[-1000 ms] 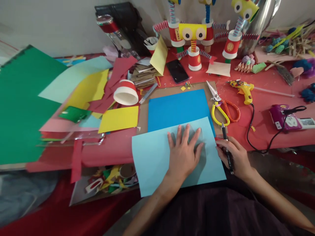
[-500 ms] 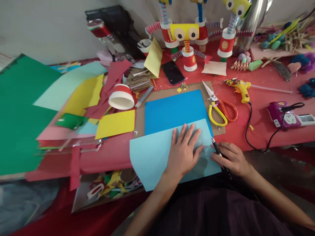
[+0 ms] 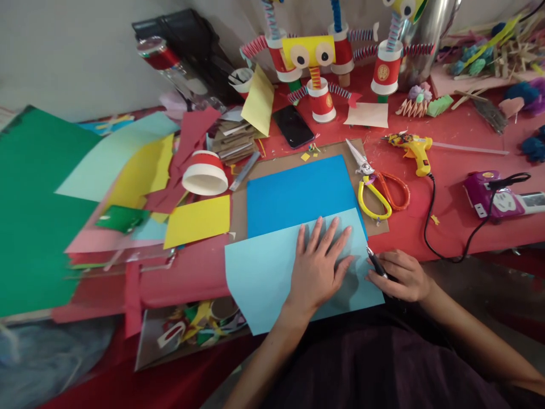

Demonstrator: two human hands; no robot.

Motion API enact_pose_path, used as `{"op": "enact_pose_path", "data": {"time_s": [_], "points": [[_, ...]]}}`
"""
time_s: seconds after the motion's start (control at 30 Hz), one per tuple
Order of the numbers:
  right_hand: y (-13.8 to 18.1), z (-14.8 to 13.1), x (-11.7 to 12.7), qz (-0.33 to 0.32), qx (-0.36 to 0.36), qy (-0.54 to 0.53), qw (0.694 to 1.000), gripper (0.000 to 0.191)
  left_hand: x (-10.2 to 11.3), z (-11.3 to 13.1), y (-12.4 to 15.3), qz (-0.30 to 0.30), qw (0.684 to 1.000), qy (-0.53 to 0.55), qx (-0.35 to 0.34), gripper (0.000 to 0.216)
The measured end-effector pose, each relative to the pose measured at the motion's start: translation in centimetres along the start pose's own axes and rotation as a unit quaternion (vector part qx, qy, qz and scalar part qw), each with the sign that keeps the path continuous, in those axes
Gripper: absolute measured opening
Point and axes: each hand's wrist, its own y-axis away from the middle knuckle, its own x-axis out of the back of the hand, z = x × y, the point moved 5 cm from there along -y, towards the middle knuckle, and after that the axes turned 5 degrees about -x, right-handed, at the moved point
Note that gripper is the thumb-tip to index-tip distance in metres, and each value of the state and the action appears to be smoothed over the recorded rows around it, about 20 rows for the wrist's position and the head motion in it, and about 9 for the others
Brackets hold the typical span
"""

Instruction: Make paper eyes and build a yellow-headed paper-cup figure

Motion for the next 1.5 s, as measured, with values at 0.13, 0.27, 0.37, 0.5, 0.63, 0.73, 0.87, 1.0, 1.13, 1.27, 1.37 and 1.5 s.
{"op": "enact_pose_path", "data": {"time_s": [0.13, 0.27, 0.37, 0.5, 0.63, 0.73, 0.87, 1.0, 1.13, 1.27, 1.37, 1.5], "points": [[0.0, 0.0, 0.0, 0.002, 0.008, 0.001, 1.0, 0.006, 0.0, 0.0, -0.1, -0.01, 1.0, 0.006, -0.001, 0.055], [-0.1, 0.0, 0.1, 0.01, 0.007, -0.004, 1.0, 0.008, 0.1, 0.1, -0.3, -0.016, 1.0, 0.006, -0.002, 0.054], [-0.1, 0.0, 0.1, 0.003, 0.005, -0.007, 1.0, 0.009, 0.1, 0.1, -0.3, -0.012, 1.0, 0.006, -0.001, 0.053], [0.2, 0.0, 0.0, 0.007, -0.004, -0.001, 1.0, 0.011, 0.1, 0.1, -0.4, -0.005, 1.0, 0.0, -0.006, 0.053], [0.3, 0.0, -0.1, 0.012, -0.008, -0.006, 1.0, 0.011, 0.1, 0.1, -0.5, -0.016, 1.0, 0.0, -0.005, 0.053], [0.2, -0.1, 0.0, 0.016, 0.0, 0.0, 1.0, 0.01, 0.1, 0.1, -0.6, -0.014, 1.0, 0.0, -0.003, 0.053], [0.3, 0.0, 0.0, 0.005, 0.002, 0.008, 1.0, 0.01, 0.1, 0.1, -0.6, -0.012, 1.0, 0.0, -0.002, 0.052], [0.5, -0.1, -0.2, 0.007, -0.006, 0.01, 1.0, 0.01, 0.1, 0.1, -0.6, -0.011, 1.0, 0.006, 0.002, 0.052], [0.6, -0.2, -0.2, 0.015, -0.015, 0.017, 1.0, 0.01, 0.2, 0.0, -0.9, -0.014, 1.0, 0.006, 0.003, 0.052], [0.9, -0.1, -0.4, 0.011, -0.035, 0.021, 0.999, 0.012, 0.3, -0.3, -1.3, -0.019, 1.0, 0.005, 0.0, 0.052], [1.1, -0.1, -0.5, 0.014, -0.038, 0.013, 0.999, 0.014, 0.3, -0.5, -1.4, -0.022, 1.0, 0.008, -0.004, 0.052], [1.1, -0.2, -0.3, 0.016, -0.037, 0.009, 0.999, 0.011, 0.2, -0.5, -1.3, -0.019, 1.0, 0.005, -0.004, 0.052]]}}
